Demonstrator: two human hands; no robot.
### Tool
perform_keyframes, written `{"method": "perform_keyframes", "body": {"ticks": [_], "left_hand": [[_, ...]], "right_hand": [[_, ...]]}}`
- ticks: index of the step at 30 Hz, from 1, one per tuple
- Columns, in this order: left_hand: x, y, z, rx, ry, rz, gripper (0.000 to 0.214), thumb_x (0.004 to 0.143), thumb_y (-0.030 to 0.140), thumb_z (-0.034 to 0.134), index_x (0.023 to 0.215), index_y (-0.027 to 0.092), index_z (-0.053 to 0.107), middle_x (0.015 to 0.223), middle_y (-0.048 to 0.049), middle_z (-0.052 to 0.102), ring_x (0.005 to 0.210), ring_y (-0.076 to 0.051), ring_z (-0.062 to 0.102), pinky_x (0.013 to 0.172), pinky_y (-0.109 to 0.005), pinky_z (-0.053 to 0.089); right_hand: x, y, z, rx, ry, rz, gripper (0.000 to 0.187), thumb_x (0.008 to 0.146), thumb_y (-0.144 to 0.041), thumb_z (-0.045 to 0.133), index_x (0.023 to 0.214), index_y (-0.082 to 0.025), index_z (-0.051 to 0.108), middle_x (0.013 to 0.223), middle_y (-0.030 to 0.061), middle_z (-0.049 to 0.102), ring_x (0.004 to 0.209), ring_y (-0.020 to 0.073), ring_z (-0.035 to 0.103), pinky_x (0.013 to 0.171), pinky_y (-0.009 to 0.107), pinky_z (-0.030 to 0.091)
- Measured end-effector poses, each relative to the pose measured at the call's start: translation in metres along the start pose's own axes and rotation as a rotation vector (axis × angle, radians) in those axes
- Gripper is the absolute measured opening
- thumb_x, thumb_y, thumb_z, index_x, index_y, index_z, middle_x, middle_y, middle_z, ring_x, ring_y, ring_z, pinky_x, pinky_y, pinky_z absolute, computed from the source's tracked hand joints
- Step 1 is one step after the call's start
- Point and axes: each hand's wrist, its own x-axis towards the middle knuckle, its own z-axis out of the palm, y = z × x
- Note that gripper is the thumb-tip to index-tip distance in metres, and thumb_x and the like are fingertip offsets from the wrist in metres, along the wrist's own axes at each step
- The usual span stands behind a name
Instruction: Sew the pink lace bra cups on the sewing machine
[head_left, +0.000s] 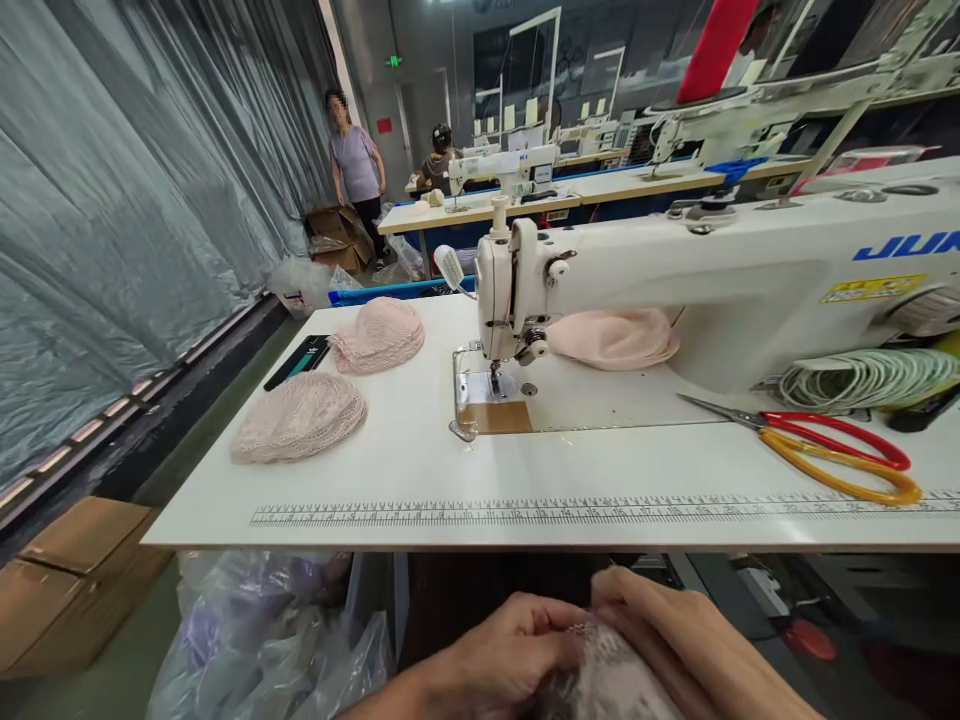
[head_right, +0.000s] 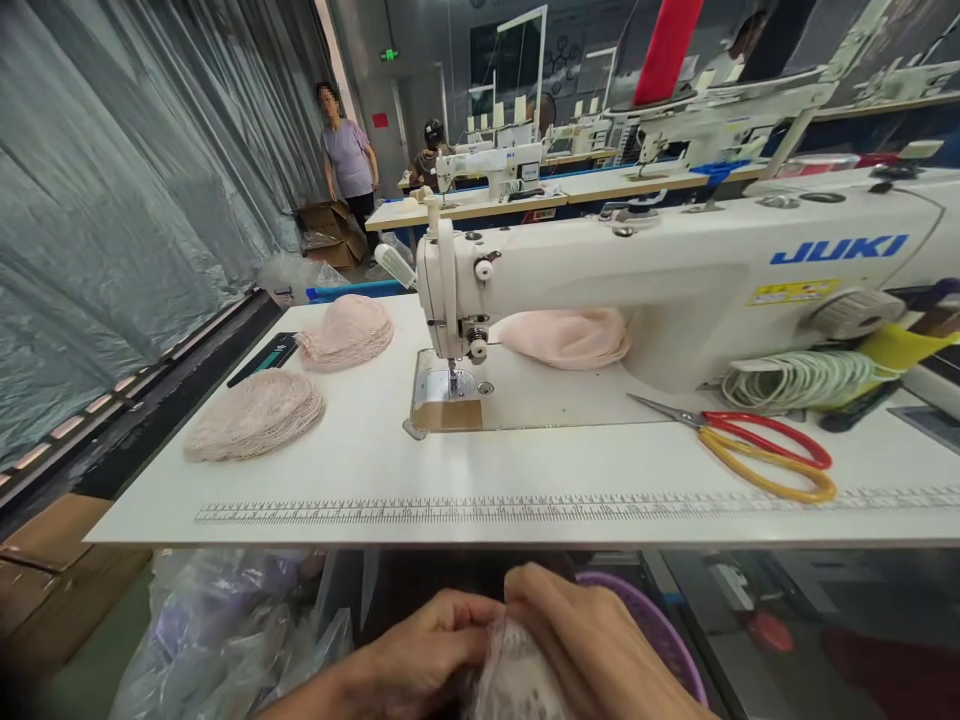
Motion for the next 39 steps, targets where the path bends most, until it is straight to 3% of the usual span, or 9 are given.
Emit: {"method": "perform_keyframes", "body": {"ticks": [3, 13, 18, 21, 24, 28, 32, 35, 39], "left_hand": [[-0.01, 0.001, 0.002, -0.086, -0.029, 0.003, 0.019, 0.056, 0.018, 0.059, 0.069, 0.008, 0.068, 0.06, -0.0028, 0.056, 0.056, -0.009, 0.05, 0.066, -0.024, 0.039], [-0.027, 0.004, 0.0, -0.095, -0.033, 0.116, 0.036, 0.055, 0.014, 0.049, 0.083, 0.007, 0.07, 0.072, -0.0088, 0.064, 0.069, -0.016, 0.061, 0.069, -0.025, 0.042], [-0.033, 0.002, 0.002, -0.039, -0.038, 0.131, 0.034, 0.058, 0.018, 0.057, 0.088, 0.008, 0.07, 0.07, -0.0051, 0.059, 0.068, -0.014, 0.056, 0.073, -0.026, 0.04], [-0.031, -0.003, 0.001, 0.156, 0.033, 0.191, 0.043, 0.067, 0.038, 0.069, 0.098, 0.008, 0.068, 0.072, -0.0033, 0.056, 0.07, -0.014, 0.052, 0.074, -0.027, 0.038], [-0.03, -0.006, -0.002, 0.264, 0.088, 0.253, 0.061, 0.072, 0.057, 0.065, 0.105, 0.006, 0.066, 0.076, -0.0056, 0.058, 0.074, -0.015, 0.053, 0.074, -0.027, 0.039], [-0.035, 0.001, -0.01, 0.226, 0.087, 0.196, 0.063, 0.07, 0.056, 0.069, 0.113, 0.01, 0.064, 0.083, -0.0077, 0.064, 0.077, -0.015, 0.056, 0.079, -0.027, 0.041], [-0.045, 0.013, -0.025, 0.271, 0.011, 0.012, 0.07, 0.063, 0.054, 0.076, 0.119, 0.015, 0.061, 0.088, -0.0078, 0.066, 0.079, -0.016, 0.059, 0.082, -0.028, 0.042], [-0.05, 0.014, -0.038, 0.334, -0.028, -0.053, 0.075, 0.062, 0.057, 0.075, 0.123, 0.016, 0.058, 0.098, -0.0098, 0.066, 0.085, -0.017, 0.06, 0.086, -0.03, 0.042], [-0.051, 0.012, -0.048, 0.418, -0.053, -0.096, 0.077, 0.064, 0.057, 0.074, 0.127, 0.018, 0.054, 0.106, -0.0105, 0.065, 0.087, -0.017, 0.06, 0.087, -0.029, 0.042]], "right_hand": [[0.017, 0.002, 0.007, -0.023, -0.099, -0.074, 0.024, 0.093, -0.016, 0.03, 0.074, -0.024, 0.041, 0.055, -0.0067, 0.048, 0.041, 0.0082, 0.045, 0.04, 0.018, 0.034], [0.019, -0.01, 0.014, -0.164, -0.029, -0.235, 0.025, 0.073, -0.004, 0.037, 0.085, -0.025, 0.041, 0.065, -0.0036, 0.053, 0.045, 0.0125, 0.052, 0.04, 0.021, 0.033], [0.018, -0.014, 0.015, -0.224, -0.018, -0.263, 0.033, 0.066, -0.003, 0.038, 0.092, -0.024, 0.042, 0.07, 0.0002, 0.058, 0.049, 0.0151, 0.055, 0.042, 0.022, 0.037], [0.015, -0.015, 0.022, -0.252, -0.013, -0.277, 0.033, 0.068, -0.005, 0.04, 0.097, -0.021, 0.042, 0.072, 0.003, 0.06, 0.05, 0.0162, 0.056, 0.045, 0.024, 0.04], [0.015, -0.013, 0.029, -0.174, -0.022, -0.213, 0.026, 0.075, -0.007, 0.039, 0.096, -0.022, 0.043, 0.07, 0.0007, 0.059, 0.048, 0.0154, 0.055, 0.045, 0.024, 0.04], [0.013, -0.007, 0.022, 0.014, -0.135, -0.034, 0.007, 0.088, -0.019, 0.045, 0.091, -0.025, 0.043, 0.073, -0.0038, 0.059, 0.056, 0.0118, 0.06, 0.049, 0.02, 0.043], [0.009, -0.004, 0.007, 0.298, -0.434, 0.175, 0.023, 0.081, -0.027, 0.061, 0.101, -0.031, 0.051, 0.094, -0.0052, 0.063, 0.086, 0.0136, 0.062, 0.07, 0.019, 0.048], [0.008, -0.003, 0.004, 0.383, -0.528, 0.249, 0.011, 0.087, -0.029, 0.049, 0.096, -0.029, 0.057, 0.095, -0.0019, 0.063, 0.09, 0.0163, 0.06, 0.076, 0.022, 0.047], [0.013, -0.002, 0.003, 0.503, -0.584, 0.235, 0.024, 0.091, -0.04, 0.045, 0.108, -0.026, 0.057, 0.11, 0.004, 0.059, 0.103, 0.0203, 0.055, 0.09, 0.029, 0.042]]}}
